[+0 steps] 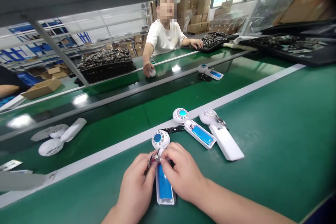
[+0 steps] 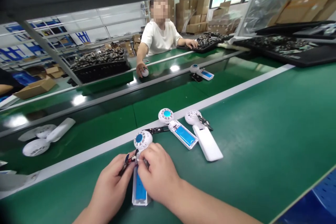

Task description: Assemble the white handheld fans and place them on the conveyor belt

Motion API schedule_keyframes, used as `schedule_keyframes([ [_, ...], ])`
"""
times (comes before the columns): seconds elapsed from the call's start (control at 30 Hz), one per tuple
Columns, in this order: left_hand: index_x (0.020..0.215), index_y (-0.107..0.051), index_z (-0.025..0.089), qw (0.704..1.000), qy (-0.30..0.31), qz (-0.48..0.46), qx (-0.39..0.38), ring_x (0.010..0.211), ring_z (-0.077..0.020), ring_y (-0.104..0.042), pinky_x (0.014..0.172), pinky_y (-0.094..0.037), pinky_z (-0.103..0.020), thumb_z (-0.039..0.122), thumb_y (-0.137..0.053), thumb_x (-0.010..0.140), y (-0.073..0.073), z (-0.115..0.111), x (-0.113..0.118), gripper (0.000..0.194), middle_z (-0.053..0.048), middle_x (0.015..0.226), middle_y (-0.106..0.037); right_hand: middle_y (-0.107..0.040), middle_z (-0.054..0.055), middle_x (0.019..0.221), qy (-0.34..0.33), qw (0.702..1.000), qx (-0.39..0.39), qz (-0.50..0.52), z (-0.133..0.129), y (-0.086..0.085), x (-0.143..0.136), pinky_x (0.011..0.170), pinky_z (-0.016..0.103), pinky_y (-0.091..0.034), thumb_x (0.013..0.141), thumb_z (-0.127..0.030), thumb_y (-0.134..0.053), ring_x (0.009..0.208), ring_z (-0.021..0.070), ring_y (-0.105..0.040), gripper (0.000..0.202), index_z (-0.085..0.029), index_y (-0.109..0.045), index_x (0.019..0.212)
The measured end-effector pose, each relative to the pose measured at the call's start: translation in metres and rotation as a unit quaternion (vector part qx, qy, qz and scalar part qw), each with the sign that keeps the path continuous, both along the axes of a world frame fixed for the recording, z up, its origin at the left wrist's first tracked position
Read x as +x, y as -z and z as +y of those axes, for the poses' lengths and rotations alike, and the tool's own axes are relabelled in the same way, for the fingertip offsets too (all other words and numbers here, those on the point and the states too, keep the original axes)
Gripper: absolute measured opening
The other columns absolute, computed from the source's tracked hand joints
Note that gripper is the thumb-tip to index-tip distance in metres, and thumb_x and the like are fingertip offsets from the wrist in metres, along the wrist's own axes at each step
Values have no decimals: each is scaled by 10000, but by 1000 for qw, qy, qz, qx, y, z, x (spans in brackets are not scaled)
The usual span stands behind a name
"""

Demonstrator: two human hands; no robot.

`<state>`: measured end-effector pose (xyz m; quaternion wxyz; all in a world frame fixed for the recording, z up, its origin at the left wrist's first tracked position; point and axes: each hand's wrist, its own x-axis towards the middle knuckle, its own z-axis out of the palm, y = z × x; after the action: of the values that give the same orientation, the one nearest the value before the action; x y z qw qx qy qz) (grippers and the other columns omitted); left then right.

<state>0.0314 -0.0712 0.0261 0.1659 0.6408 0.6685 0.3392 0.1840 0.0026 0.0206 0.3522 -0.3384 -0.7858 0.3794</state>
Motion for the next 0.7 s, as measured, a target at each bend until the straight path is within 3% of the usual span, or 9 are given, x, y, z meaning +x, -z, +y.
schedule_keyframes([
  [0.3, 1232, -618, 218, 972, 44, 193, 123, 891, -165, -665, 724, -565, -246, 149, -466, 960, 5, 2, 0, 319, -76, 1052, -661, -550, -6, 764, 11, 997, -39, -59, -3, -11, 2, 706, 305, -372, 827, -86, -505, 769, 167, -497, 202, -200, -420, 683],
  [0.5, 1260, -592, 216, 963, 84, 218, 136, 908, -165, -648, 760, -562, -255, 118, -468, 955, 7, 5, -2, 344, -77, 1043, -666, -556, -20, 767, 11, 996, -71, -54, 1, -10, 4, 721, 299, -378, 796, -68, -537, 772, 155, -499, 217, -197, -419, 668],
  [0.7, 1282, -579, 192, 968, 95, 208, 105, 892, -153, -652, 760, -559, -232, 120, -451, 960, -2, 4, 1, 354, -87, 1035, -663, -573, -9, 812, 22, 997, -47, -53, -1, -5, 4, 745, 320, -384, 819, -74, -517, 813, 171, -503, 179, -201, -454, 710],
])
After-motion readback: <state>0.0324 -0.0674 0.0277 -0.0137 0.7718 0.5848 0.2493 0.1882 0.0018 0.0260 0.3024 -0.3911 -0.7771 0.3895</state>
